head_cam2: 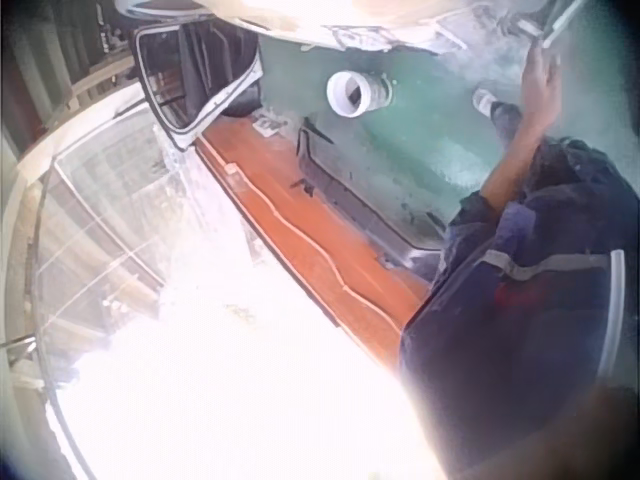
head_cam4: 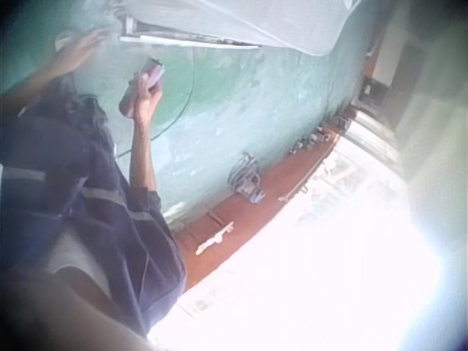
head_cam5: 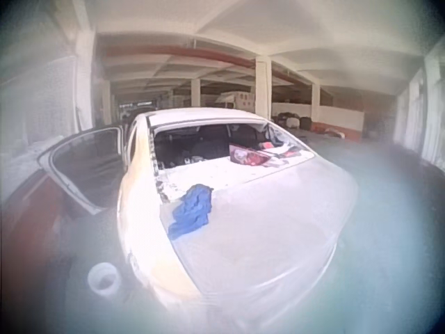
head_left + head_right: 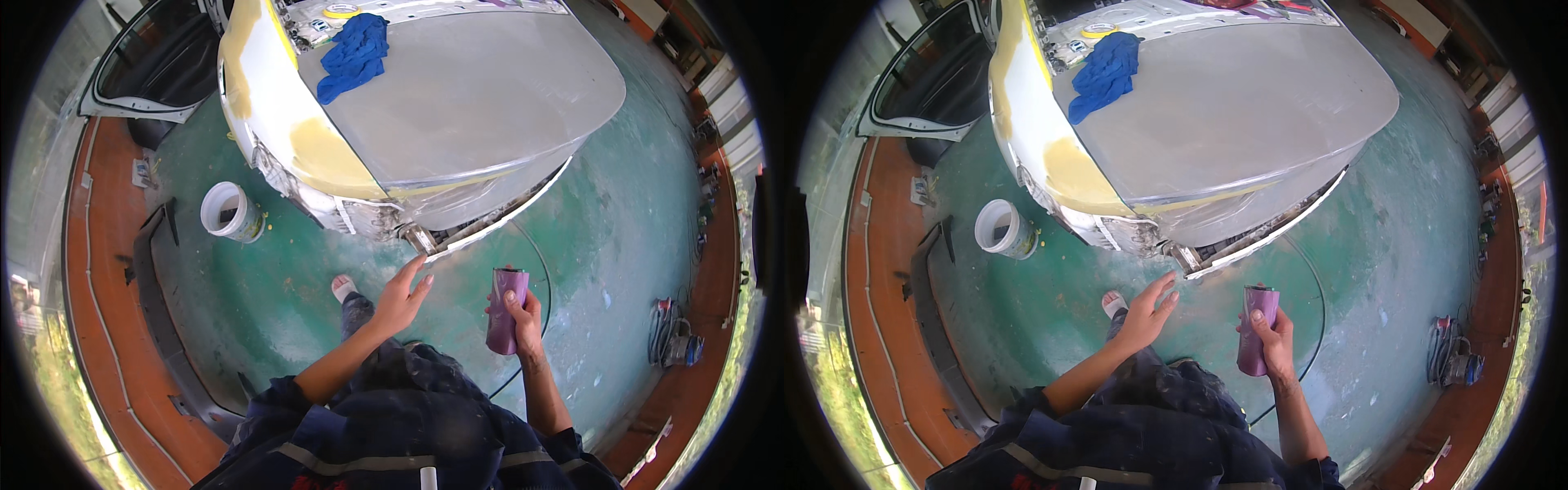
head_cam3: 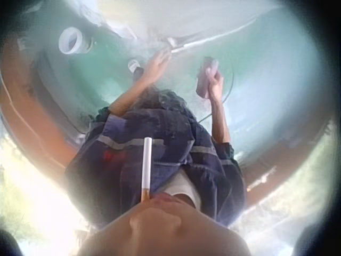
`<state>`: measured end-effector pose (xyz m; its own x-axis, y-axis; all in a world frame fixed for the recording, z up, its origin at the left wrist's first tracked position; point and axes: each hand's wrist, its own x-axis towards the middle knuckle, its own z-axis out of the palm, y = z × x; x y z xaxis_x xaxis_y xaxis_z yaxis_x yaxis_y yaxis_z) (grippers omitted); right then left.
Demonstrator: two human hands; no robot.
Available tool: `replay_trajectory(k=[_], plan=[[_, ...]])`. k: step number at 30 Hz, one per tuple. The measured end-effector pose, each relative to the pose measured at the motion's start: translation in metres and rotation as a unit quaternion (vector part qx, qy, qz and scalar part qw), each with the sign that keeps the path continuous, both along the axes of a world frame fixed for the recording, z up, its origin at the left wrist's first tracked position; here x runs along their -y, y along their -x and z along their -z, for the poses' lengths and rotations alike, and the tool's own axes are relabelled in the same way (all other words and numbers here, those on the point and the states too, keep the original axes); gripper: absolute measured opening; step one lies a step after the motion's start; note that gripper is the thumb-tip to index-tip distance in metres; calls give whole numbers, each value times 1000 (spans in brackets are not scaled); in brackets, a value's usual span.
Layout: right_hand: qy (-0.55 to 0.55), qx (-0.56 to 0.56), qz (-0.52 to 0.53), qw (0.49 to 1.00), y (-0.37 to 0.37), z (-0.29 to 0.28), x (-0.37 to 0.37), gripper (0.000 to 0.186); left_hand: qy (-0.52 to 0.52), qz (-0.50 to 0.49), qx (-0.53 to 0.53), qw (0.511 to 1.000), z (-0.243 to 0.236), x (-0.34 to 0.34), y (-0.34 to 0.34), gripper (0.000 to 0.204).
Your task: The person sands a large white car bumper with a green sanding block, moving across the surface in consistent strokes. The person occasionally wipes the surface with a blue cloth and uses a purple sanding sheet on edges.
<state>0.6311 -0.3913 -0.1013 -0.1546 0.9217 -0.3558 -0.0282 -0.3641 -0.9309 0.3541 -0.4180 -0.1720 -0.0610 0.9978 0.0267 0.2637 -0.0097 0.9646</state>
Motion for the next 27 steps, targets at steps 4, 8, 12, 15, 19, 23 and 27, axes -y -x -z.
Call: replay_trajectory(k=[4, 8, 12, 15, 19, 23, 27], plan=[[2, -9, -76, 997, 19, -10, -20, 41, 58, -165, 323, 930, 9, -41, -6, 67], [27, -5, -138, 990, 30, -10, -24, 38, -34, -243, 315, 917, 12, -93, -14, 82], [36, 16, -129, 991, 11, -11, -29, 43, -40, -346, 83, 934, 41, -126, -32, 82], [38, 32, -97, 994, -28, -11, -36, 46, -78, -412, 84, 904, 36, -131, -51, 80], [73, 78, -123, 987, -37, -2, -58, 46, -62, -381, 118, 915, 23, -124, -46, 83], [55, 121, -226, 965, -1, -11, -89, 45, -30, -314, 113, 942, 2, -110, -23, 85], [19, 123, -290, 949, 20, -31, -110, 45, -192, -449, 19, 873, -25, -95, -8, 92]])
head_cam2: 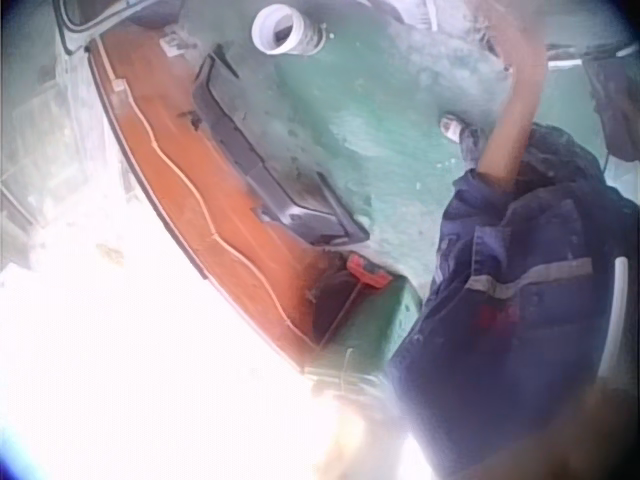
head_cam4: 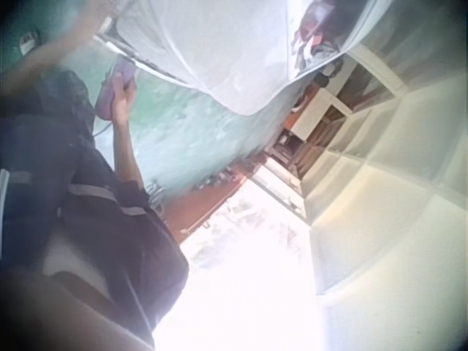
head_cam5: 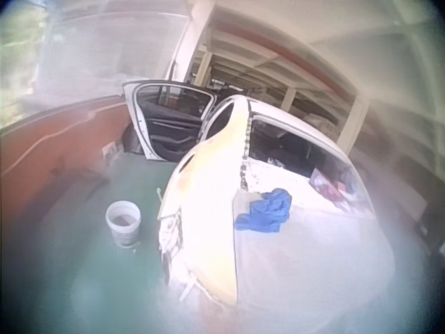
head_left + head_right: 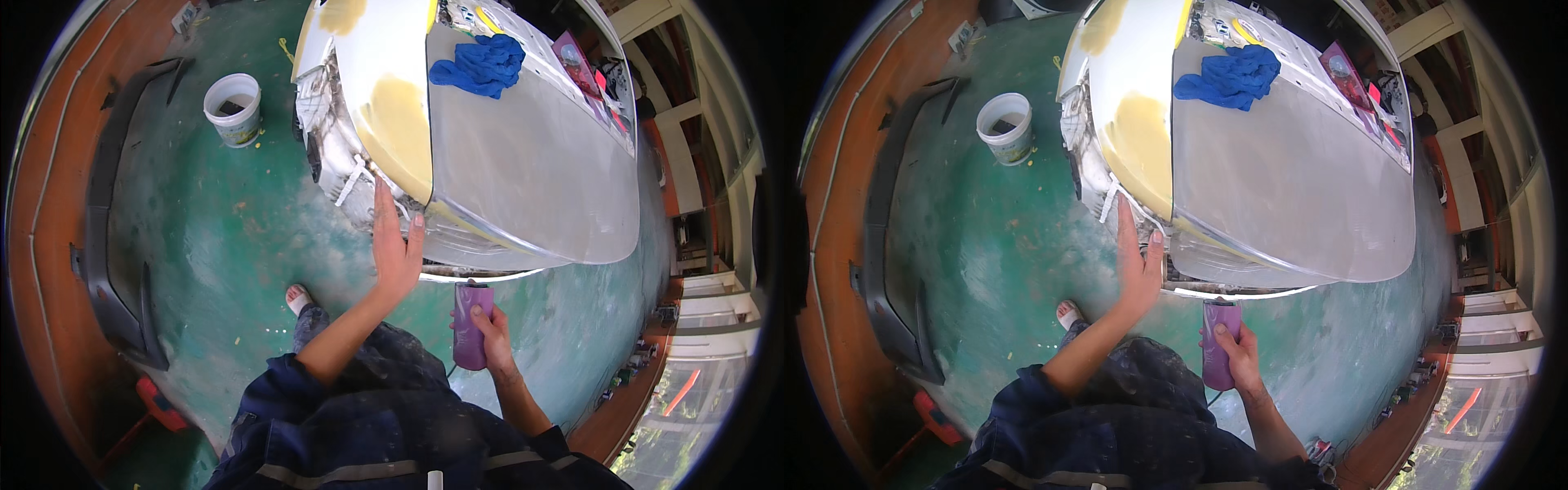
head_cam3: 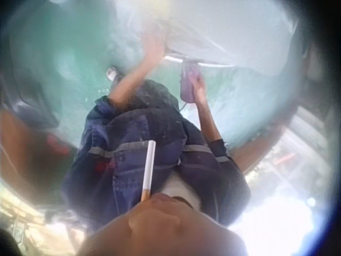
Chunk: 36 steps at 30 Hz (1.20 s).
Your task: The person sands a large white car bumper with a green sanding block, moving across the surface in consistent strokes. The person occasionally wipes the surface with a blue cloth and uses a purple sanding sheet on edges.
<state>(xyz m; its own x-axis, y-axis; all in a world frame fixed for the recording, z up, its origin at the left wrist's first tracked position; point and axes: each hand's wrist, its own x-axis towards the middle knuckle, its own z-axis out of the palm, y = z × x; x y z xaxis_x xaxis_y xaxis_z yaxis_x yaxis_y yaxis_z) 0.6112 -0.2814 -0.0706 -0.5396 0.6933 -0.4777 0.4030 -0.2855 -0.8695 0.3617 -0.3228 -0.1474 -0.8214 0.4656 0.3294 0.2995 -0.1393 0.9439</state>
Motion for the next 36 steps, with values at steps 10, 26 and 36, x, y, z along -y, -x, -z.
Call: replay_trajectory(k=[10, 26, 36], plan=[[12, 35, -87, 996, -57, 8, -64, 45, -18, -269, -57, 961, -2, -88, 69, 74], [2, 57, -182, 982, -93, 17, -113, 47, -72, -291, -2, 954, -3, -135, -90, 82], [-11, -3, -202, 979, -70, 0, -100, 65, 19, -337, 77, 938, 26, -65, 35, 79]])
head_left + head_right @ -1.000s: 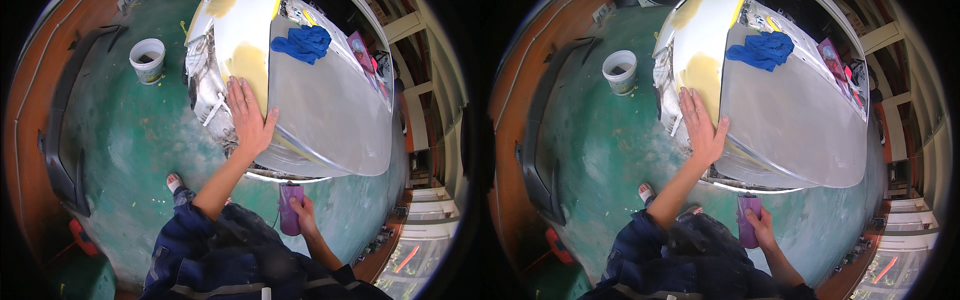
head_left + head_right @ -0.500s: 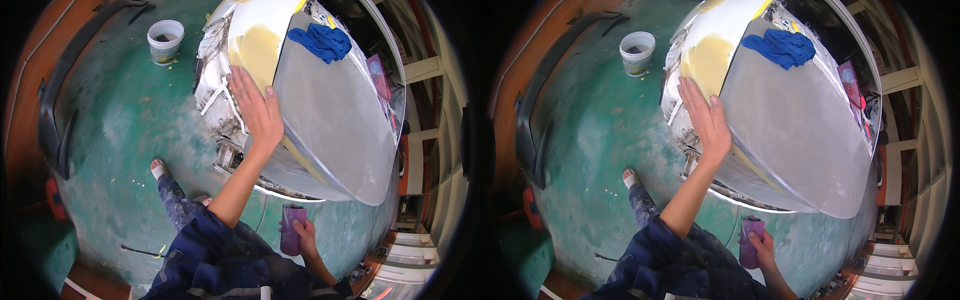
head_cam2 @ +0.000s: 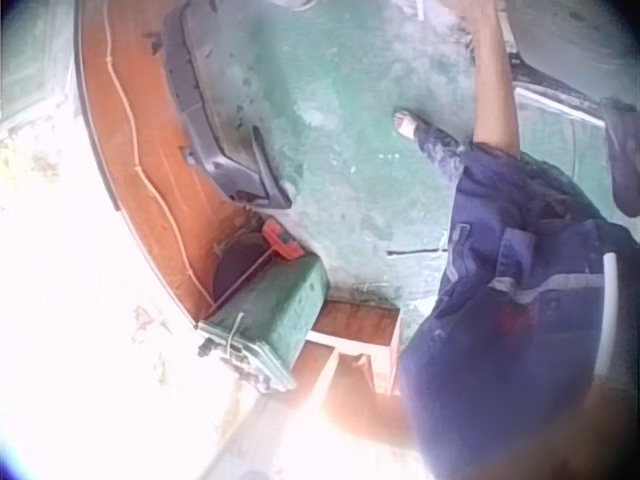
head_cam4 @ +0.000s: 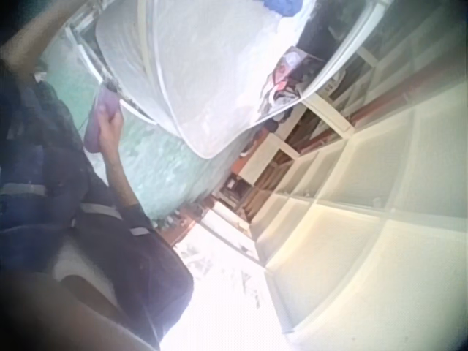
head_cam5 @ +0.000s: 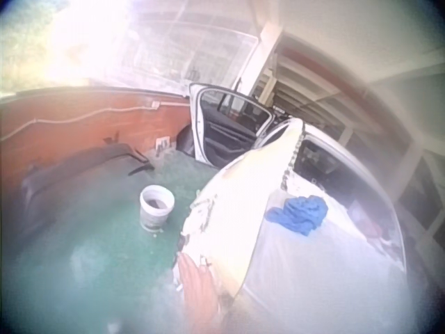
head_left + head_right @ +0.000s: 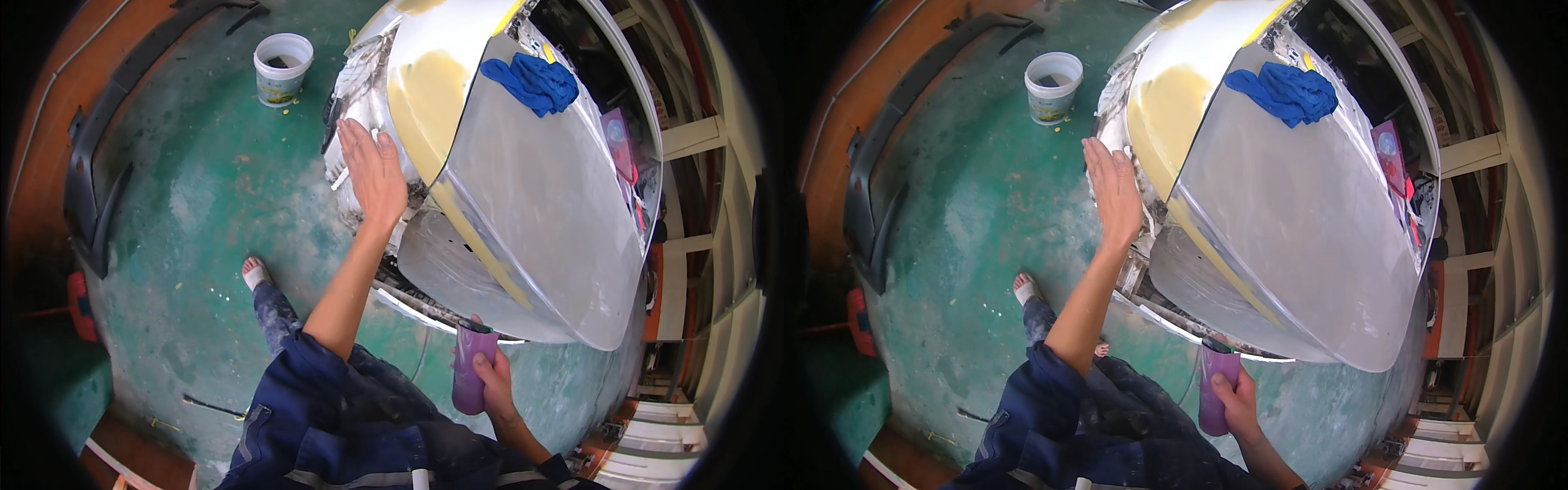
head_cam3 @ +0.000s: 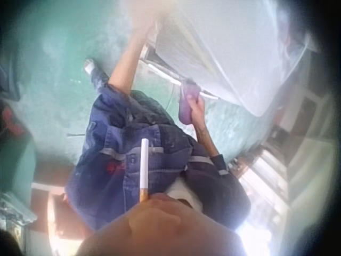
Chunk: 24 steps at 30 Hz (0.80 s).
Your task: The person sands a large white car bumper with a green sanding block, moving across the surface in consistent strokes. The person occasionally wipes the surface with a blue cloth and uses a purple sanding sheet on edges.
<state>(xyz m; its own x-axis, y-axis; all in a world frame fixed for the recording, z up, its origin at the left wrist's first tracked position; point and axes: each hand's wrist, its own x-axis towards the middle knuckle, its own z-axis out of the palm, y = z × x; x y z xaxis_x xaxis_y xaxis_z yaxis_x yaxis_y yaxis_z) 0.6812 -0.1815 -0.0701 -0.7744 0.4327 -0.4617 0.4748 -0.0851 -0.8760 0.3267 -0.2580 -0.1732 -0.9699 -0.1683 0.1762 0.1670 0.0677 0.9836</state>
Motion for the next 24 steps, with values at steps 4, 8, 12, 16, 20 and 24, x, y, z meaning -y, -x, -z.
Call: replay_trajectory(k=[4, 8, 12, 16, 20, 24], plan=[[-177, -95, -83, 976, 35, -23, 5, 77, -296, 284, 70, 909, -25, 40, -118, 85], [-251, -136, -166, 944, 74, -31, 14, 82, -375, 493, 107, 778, -52, 64, -199, 95], [-238, -138, -170, 946, 92, -12, 21, 113, -495, 429, 150, 740, -50, 63, -192, 95], [-150, -140, -126, 971, 102, 18, 33, 123, -468, 473, 196, 720, -13, 80, -180, 86], [-27, -159, -80, 984, 102, 56, 39, 117, -467, 474, 333, 668, 8, 103, -184, 79], [49, -158, -70, 984, 98, 80, 32, 122, -342, 525, 268, 732, 15, 108, -181, 70]])
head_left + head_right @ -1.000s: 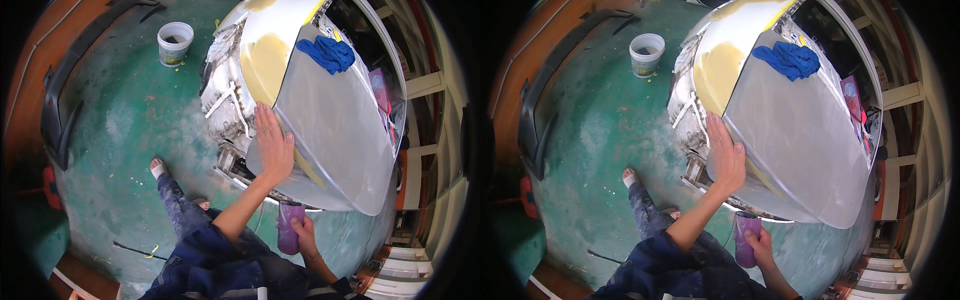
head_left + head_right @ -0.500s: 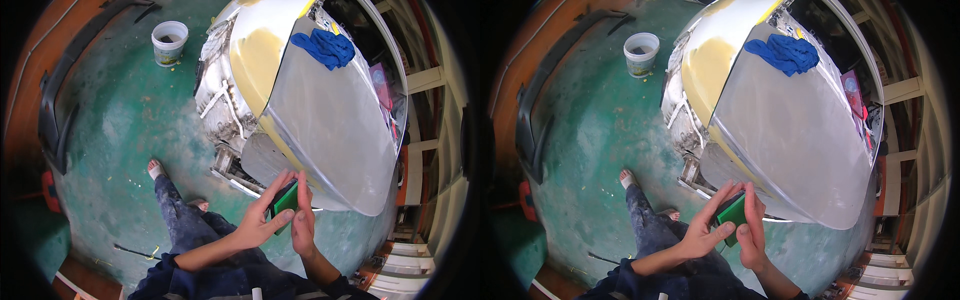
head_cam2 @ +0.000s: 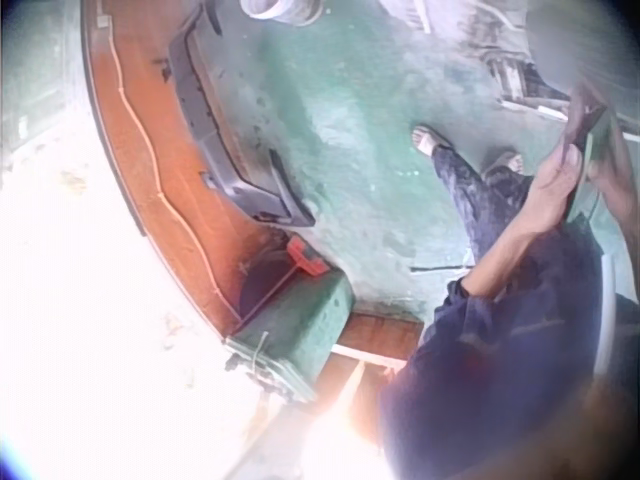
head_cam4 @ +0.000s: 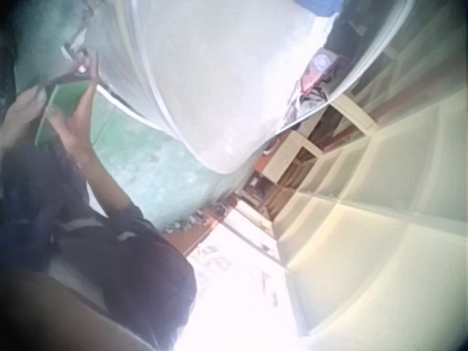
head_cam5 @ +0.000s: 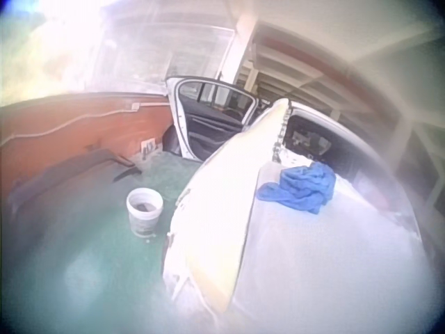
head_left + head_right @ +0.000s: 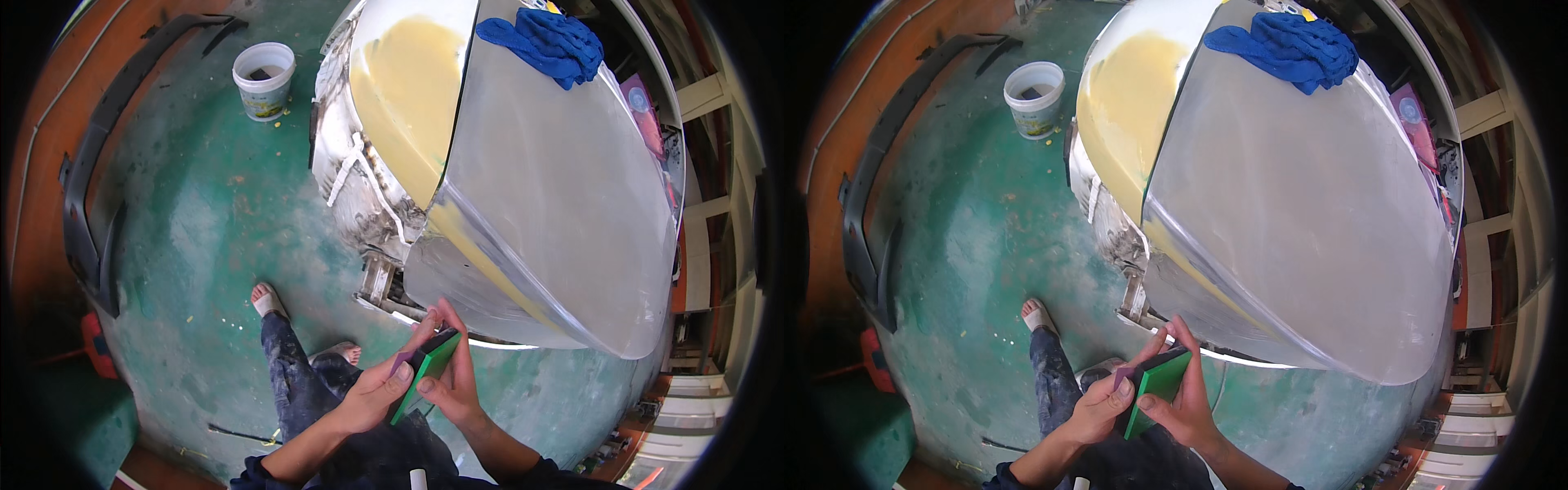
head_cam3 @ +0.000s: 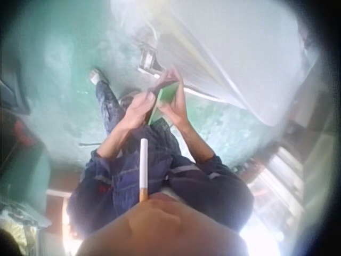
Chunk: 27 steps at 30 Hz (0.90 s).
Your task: The person sands a large white car bumper with a green sanding block, moving across the surface in consistent strokes. The person occasionally wipes the surface with a blue cloth and uses a purple sanding sheet on edges.
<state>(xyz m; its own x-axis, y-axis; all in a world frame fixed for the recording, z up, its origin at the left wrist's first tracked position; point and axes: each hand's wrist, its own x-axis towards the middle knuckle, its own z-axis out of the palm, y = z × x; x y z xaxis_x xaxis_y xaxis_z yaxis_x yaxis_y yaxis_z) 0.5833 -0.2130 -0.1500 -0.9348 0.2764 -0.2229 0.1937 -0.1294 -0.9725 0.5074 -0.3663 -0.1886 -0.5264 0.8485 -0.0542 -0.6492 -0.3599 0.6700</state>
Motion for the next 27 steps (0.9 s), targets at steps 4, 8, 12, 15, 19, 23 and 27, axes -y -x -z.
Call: replay_trajectory(k=[4, 8, 12, 15, 19, 23, 27], plan=[[-9, -39, 28, 999, -5, 17, -4, 130, 2, -1, -77, 997, -1, -10, 8, 65], [-55, -32, 48, 997, 4, 13, -3, 127, 38, -20, -55, 998, -2, -13, 12, 64], [-25, -83, 162, 983, 12, 21, 2, 117, 174, -176, -3, 969, -7, 2, 22, 46], [-63, -39, 123, 990, 8, 15, -5, 111, 212, -316, 2, 925, -5, 3, 47, 40], [-202, -81, -20, 976, 15, 10, 4, 103, 271, -263, -20, 926, 20, -2, 51, 39], [-259, -50, -112, 958, 22, -3, 23, 92, 81, -192, -3, 978, 12, -15, 53, 54], [-181, -7, -148, 972, 27, -6, 14, 96, 30, -138, 22, 990, 9, -8, 66, 49]])
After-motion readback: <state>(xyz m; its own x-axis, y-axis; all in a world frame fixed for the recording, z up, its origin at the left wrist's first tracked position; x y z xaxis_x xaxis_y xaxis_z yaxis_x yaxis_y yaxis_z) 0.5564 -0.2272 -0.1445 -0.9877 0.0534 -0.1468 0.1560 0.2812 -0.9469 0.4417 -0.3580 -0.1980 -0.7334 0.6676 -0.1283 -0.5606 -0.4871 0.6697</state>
